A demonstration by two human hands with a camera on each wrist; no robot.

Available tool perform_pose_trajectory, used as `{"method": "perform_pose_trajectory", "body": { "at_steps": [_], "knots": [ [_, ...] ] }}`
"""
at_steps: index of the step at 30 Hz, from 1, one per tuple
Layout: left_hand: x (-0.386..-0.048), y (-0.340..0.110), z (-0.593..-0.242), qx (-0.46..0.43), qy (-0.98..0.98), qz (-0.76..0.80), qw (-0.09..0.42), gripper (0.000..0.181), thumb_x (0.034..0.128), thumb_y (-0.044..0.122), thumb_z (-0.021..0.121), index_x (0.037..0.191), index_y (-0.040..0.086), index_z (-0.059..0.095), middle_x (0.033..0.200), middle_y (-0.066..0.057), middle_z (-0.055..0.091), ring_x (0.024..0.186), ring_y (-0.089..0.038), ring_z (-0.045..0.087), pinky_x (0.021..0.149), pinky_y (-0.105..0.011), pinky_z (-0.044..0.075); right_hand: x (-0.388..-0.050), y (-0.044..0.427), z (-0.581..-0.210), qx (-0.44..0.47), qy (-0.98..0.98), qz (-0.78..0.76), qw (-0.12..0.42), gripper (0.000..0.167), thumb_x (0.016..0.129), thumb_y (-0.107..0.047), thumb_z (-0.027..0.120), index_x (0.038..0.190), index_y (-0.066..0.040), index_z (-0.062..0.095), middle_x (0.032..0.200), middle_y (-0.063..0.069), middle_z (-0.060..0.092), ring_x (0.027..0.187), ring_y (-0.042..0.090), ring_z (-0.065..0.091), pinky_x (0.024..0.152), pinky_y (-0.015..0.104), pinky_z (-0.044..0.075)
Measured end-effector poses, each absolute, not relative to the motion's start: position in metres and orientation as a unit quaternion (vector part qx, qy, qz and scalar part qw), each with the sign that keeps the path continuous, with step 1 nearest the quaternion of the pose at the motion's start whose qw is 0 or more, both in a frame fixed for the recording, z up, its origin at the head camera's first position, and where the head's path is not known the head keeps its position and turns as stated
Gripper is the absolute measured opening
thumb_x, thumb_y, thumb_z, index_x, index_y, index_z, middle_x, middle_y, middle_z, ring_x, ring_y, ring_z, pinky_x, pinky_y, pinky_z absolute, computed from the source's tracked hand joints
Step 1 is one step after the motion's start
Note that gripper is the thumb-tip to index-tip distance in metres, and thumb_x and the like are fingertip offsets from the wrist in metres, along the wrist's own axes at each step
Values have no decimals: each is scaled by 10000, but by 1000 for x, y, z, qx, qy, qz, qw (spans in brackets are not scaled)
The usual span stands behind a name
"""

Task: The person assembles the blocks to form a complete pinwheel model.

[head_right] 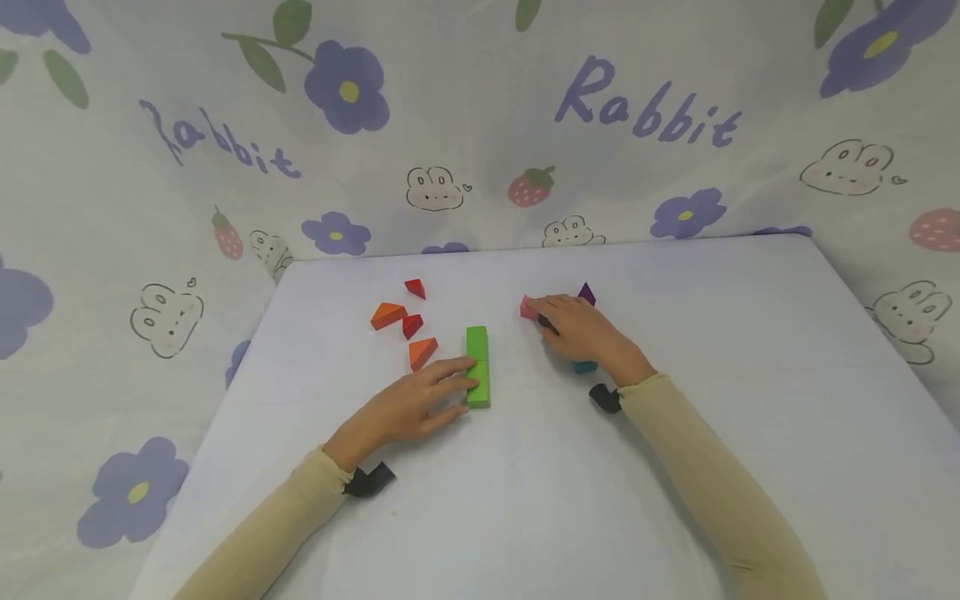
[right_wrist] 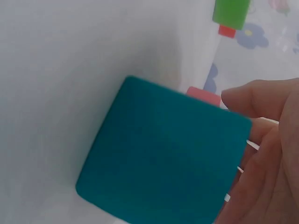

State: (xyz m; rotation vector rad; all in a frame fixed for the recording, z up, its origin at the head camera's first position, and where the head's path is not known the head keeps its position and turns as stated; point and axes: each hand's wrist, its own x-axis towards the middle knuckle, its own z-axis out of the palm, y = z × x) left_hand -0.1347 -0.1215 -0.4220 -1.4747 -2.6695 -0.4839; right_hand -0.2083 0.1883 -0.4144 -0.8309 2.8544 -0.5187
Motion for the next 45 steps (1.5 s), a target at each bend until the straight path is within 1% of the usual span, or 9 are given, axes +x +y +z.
{"method": "perform_pose_trajectory", "body": {
  "at_steps": [4, 7, 10, 12, 18, 24, 31, 37, 45],
  "knots": [
    [-135, -122, -421, -477, -864, -156, 29, 387, 926, 259, 678, 1283, 116, 633, 1426, -102, 524, 1327, -214, 500, 1097, -322, 436, -209, 188, -411, -275, 943, -176, 62, 521, 973, -115, 552, 1474, -56, 425, 1464, 201, 477, 1368, 406, 413, 1135, 601, 312],
    [-135, -123, -421, -478, -863, -159, 30, 384, 925, 257, 680, 1281, 119, 637, 1426, -99, 525, 1325, -209, 502, 1094, -316, 438, -208, 187, -411, -273, 944, -172, 70, 525, 971, -110, 556, 1474, -41, 420, 1466, 231, 462, 1377, 419, 399, 1139, 615, 296],
    [-136, -123, -421, -478, -863, -163, 30, 382, 925, 257, 681, 1280, 122, 642, 1424, -97, 529, 1324, -207, 504, 1090, -318, 443, -209, 186, -411, -274, 944, -169, 71, 549, 972, -94, 549, 1498, -76, 392, 1486, 227, 441, 1395, 407, 385, 1142, 615, 291],
    [-136, -123, -421, -477, -863, -164, 28, 381, 926, 259, 679, 1281, 124, 644, 1424, -94, 529, 1326, -205, 502, 1088, -321, 445, -209, 186, -411, -277, 944, -167, 68, 535, 973, -79, 540, 1492, -91, 408, 1492, 219, 436, 1403, 398, 379, 1139, 615, 294],
    [-135, -123, -423, -473, -864, -168, 27, 373, 927, 250, 678, 1276, 120, 651, 1423, -92, 531, 1330, -205, 499, 1084, -325, 450, -212, 179, -410, -291, 940, -165, 69, 471, 970, -55, 524, 1438, -83, 487, 1490, 203, 447, 1415, 382, 369, 1135, 609, 307],
    [-135, -123, -421, -471, -865, -174, 26, 380, 921, 237, 687, 1279, 115, 650, 1422, -98, 531, 1326, -210, 502, 1083, -330, 452, -218, 162, -408, -302, 933, -176, 84, 504, 948, -10, 493, 1433, -147, 512, 1490, 145, 470, 1423, 359, 370, 1139, 593, 314],
    [-135, -123, -419, -466, -867, -176, 11, 398, 925, 238, 683, 1304, 123, 637, 1439, -93, 518, 1342, -205, 486, 1092, -326, 443, -222, 141, -411, -318, 919, -194, 133, 619, 904, 13, 493, 1484, -198, 445, 1531, 57, 431, 1449, 313, 343, 1177, 547, 282],
    [-134, -122, -417, -467, -866, -180, 6, 402, 919, 217, 690, 1303, 115, 638, 1436, -101, 520, 1341, -210, 486, 1086, -329, 448, -223, 133, -412, -344, 907, -203, 135, 648, 899, 35, 506, 1495, -208, 425, 1540, 4, 420, 1455, 298, 336, 1187, 512, 283],
    [-133, -123, -417, -467, -867, -176, 6, 408, 919, 217, 691, 1310, 118, 634, 1445, -94, 510, 1347, -205, 478, 1081, -318, 451, -220, 127, -411, -356, 898, -212, 145, 652, 914, 20, 493, 1511, -226, 395, 1555, -6, 393, 1463, 284, 323, 1181, 526, 286]
  ]
}}
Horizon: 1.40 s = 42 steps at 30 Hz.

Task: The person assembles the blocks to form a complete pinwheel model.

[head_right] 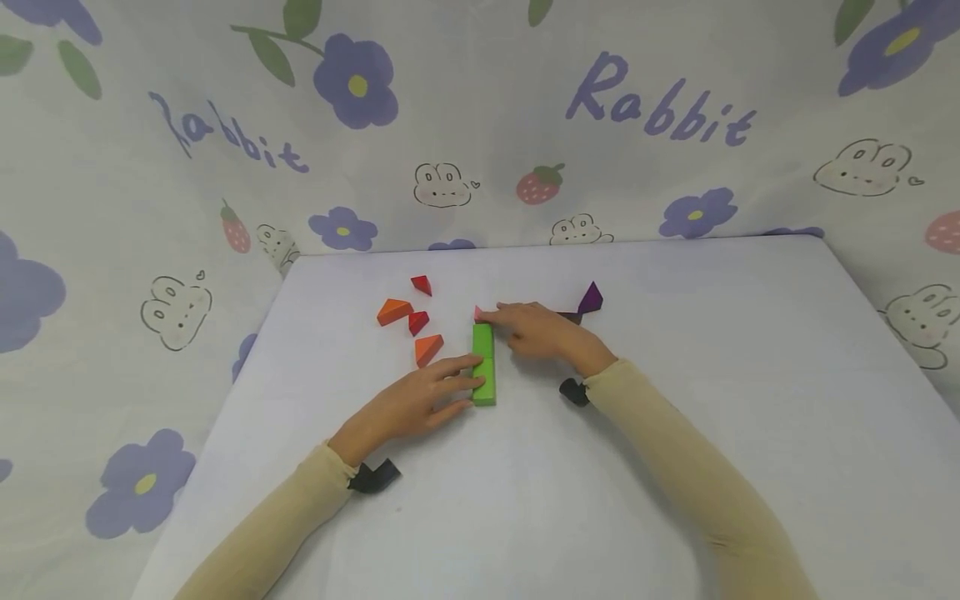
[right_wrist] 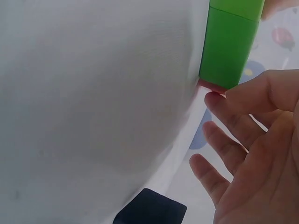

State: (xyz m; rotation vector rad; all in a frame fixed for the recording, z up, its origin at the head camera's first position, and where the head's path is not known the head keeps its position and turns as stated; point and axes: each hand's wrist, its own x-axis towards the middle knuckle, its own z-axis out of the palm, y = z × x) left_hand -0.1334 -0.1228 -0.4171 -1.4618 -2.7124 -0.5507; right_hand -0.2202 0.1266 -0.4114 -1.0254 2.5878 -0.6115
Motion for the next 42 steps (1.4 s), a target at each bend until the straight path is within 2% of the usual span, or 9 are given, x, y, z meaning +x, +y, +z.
{"method": "perform_pose_trajectory", "body": {
  "at_steps": [9, 24, 35, 42],
  "knots": [
    [-134, -123, -418, -466, -868, -173, -1, 410, 924, 216, 684, 1317, 112, 630, 1446, -100, 510, 1352, -211, 474, 1091, -323, 442, -219, 126, -409, -361, 896, -216, 144, 636, 917, 19, 497, 1505, -206, 406, 1537, 34, 421, 1457, 296, 333, 1176, 521, 298],
    [-134, -122, -418, -469, -869, -156, 14, 417, 922, 233, 691, 1319, 123, 632, 1442, -90, 521, 1349, -199, 485, 1067, -305, 462, -215, 126, -410, -349, 901, -208, 150, 643, 921, 1, 486, 1510, -243, 397, 1540, 122, 403, 1442, 314, 353, 1169, 531, 306],
    [-135, -122, -419, -482, -864, -140, 30, 416, 912, 219, 705, 1307, 111, 640, 1419, -104, 541, 1324, -213, 510, 1048, -298, 477, -207, 126, -405, -357, 902, -203, 136, 631, 913, 1, 514, 1506, -182, 402, 1514, 113, 443, 1419, 329, 390, 1157, 531, 327],
    [-134, -121, -417, -482, -865, -133, 30, 417, 917, 221, 698, 1314, 110, 635, 1419, -104, 539, 1325, -216, 507, 1048, -307, 479, -202, 123, -410, -342, 916, -167, 125, 644, 937, -55, 530, 1533, -206, 340, 1523, 112, 429, 1423, 312, 388, 1143, 580, 323]
  ]
}}
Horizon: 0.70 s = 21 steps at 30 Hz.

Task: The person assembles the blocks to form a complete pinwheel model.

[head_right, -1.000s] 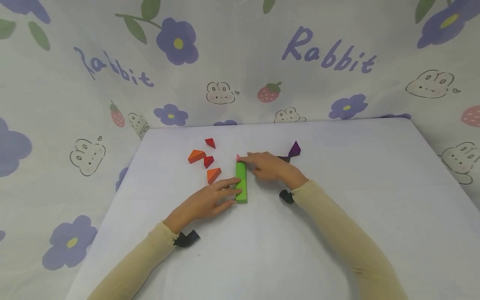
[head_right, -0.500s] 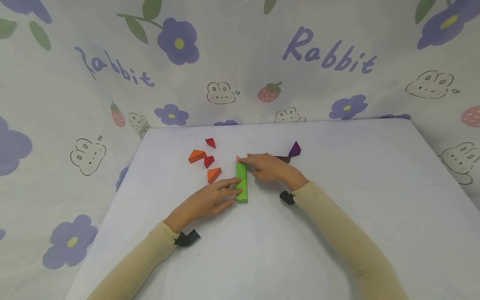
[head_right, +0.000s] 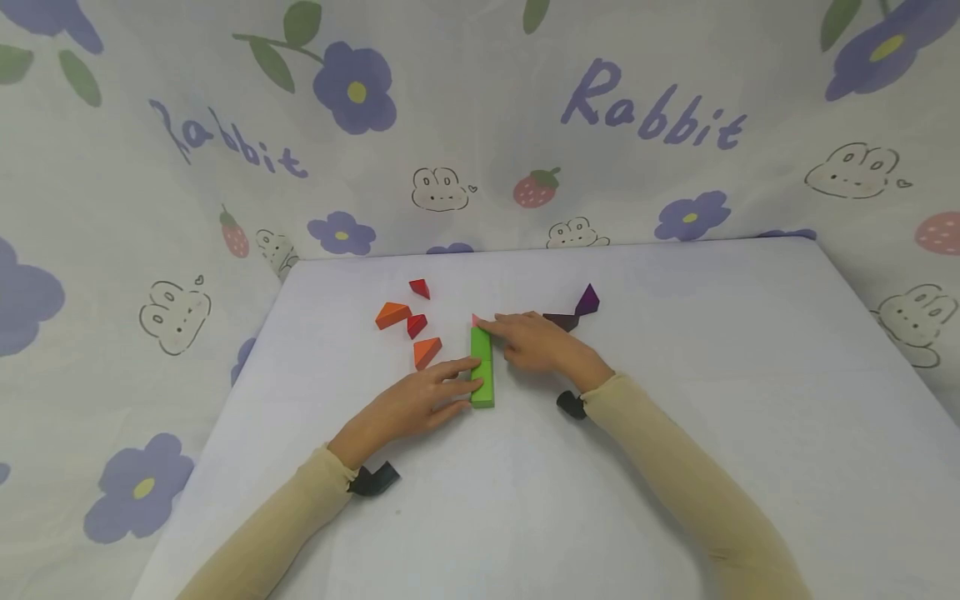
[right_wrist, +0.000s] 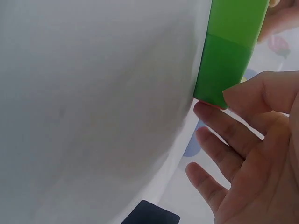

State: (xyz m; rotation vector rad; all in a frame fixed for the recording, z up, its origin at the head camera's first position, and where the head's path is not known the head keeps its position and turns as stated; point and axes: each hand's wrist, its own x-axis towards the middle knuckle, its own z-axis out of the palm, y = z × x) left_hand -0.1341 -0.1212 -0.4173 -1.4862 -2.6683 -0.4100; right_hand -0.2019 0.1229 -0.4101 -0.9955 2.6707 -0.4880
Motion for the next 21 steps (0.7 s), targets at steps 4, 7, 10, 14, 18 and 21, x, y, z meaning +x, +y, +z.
{"method": "perform_pose_trajectory", "body": {
  "at_steps": [4, 7, 10, 14, 18, 21],
  "knots": [
    [-134, -121, -417, -479, -867, -134, 25, 413, 920, 220, 693, 1314, 110, 635, 1419, -106, 539, 1325, -220, 509, 1052, -314, 477, -199, 121, -412, -336, 920, -164, 117, 641, 942, -56, 523, 1537, -197, 334, 1514, 141, 436, 1418, 329, 393, 1132, 602, 324],
    [-134, -120, -418, -477, -868, -134, 22, 411, 924, 226, 689, 1316, 116, 634, 1424, -100, 535, 1327, -217, 506, 1057, -315, 473, -196, 121, -414, -331, 924, -158, 110, 633, 950, -56, 511, 1541, -190, 326, 1508, 161, 440, 1411, 336, 401, 1128, 599, 332],
    [-135, -120, -419, -475, -870, -131, 22, 414, 925, 238, 688, 1319, 126, 632, 1430, -86, 530, 1329, -207, 504, 1058, -308, 472, -193, 120, -415, -328, 926, -157, 103, 631, 950, -56, 511, 1541, -172, 324, 1499, 180, 445, 1402, 344, 411, 1126, 591, 342],
    [-136, -121, -420, -476, -869, -133, 29, 409, 917, 234, 697, 1308, 128, 642, 1417, -84, 542, 1316, -203, 515, 1043, -305, 484, -191, 120, -417, -329, 926, -160, 96, 634, 948, -60, 514, 1543, -157, 317, 1493, 187, 449, 1398, 345, 416, 1126, 565, 358],
    [-135, -121, -420, -479, -866, -136, 32, 403, 912, 224, 703, 1297, 117, 650, 1406, -91, 550, 1305, -210, 524, 1033, -314, 493, -190, 120, -419, -332, 925, -160, 90, 648, 948, -55, 509, 1551, -164, 298, 1496, 184, 446, 1401, 340, 411, 1121, 563, 365],
    [-135, -121, -420, -477, -868, -135, 29, 403, 915, 224, 698, 1300, 116, 647, 1411, -94, 547, 1307, -214, 522, 1034, -321, 492, -189, 121, -420, -337, 924, -159, 89, 654, 949, -54, 506, 1555, -165, 286, 1507, 181, 433, 1411, 345, 397, 1128, 563, 357]
  ]
}}
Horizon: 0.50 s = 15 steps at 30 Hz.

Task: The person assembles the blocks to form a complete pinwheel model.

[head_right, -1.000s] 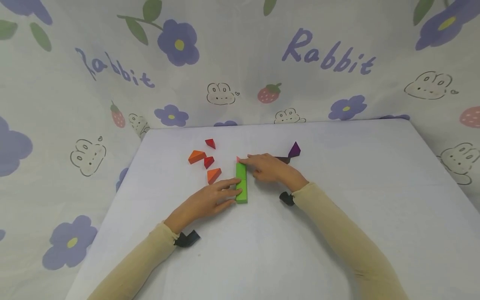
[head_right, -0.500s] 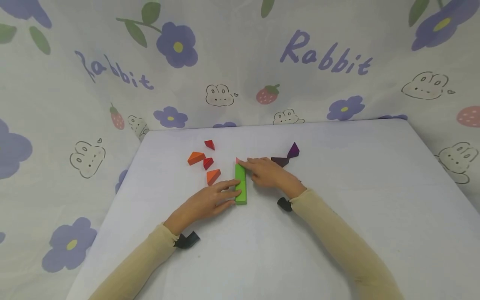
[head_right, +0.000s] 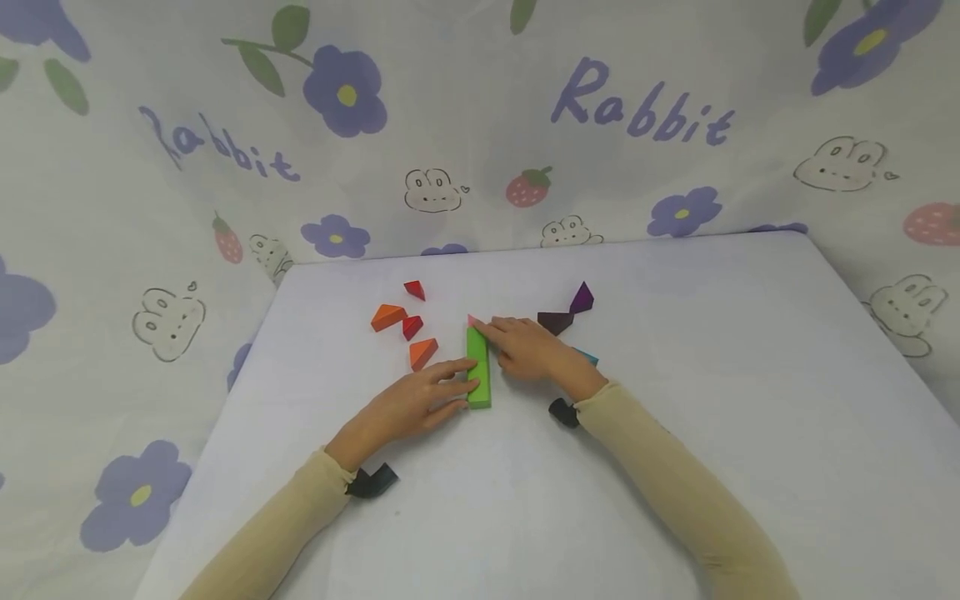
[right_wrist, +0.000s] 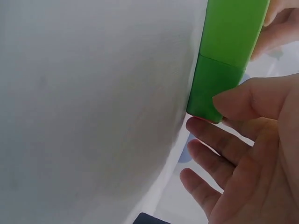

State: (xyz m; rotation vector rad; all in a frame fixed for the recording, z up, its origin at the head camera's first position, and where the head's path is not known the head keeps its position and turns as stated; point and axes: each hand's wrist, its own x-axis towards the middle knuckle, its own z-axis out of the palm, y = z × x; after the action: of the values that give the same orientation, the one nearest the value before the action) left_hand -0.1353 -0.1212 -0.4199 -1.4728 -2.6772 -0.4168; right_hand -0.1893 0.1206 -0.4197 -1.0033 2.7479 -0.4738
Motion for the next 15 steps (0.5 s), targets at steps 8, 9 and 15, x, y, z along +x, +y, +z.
{"method": "perform_pose_trajectory", "body": {
  "at_steps": [8, 9, 15],
  "knots": [
    [-135, -123, -421, -471, -872, -135, 28, 390, 926, 230, 685, 1300, 127, 648, 1408, -83, 552, 1309, -205, 524, 1039, -318, 489, -188, 144, -401, -310, 926, -194, 91, 559, 979, -117, 521, 1517, -145, 373, 1550, 143, 379, 1449, 342, 324, 1163, 565, 297],
    [-135, -123, -421, -471, -871, -137, 28, 389, 925, 229, 687, 1298, 125, 650, 1405, -84, 554, 1306, -206, 526, 1038, -319, 490, -187, 151, -397, -305, 926, -203, 87, 545, 980, -115, 522, 1508, -127, 388, 1547, 149, 380, 1447, 349, 322, 1164, 571, 290],
    [-135, -121, -421, -472, -870, -139, 25, 386, 925, 221, 687, 1295, 116, 651, 1396, -89, 558, 1299, -208, 531, 1035, -318, 492, -181, 196, -379, -273, 935, -214, 71, 495, 977, -70, 507, 1463, -19, 429, 1504, 238, 401, 1398, 437, 351, 1138, 605, 300]
  ]
}}
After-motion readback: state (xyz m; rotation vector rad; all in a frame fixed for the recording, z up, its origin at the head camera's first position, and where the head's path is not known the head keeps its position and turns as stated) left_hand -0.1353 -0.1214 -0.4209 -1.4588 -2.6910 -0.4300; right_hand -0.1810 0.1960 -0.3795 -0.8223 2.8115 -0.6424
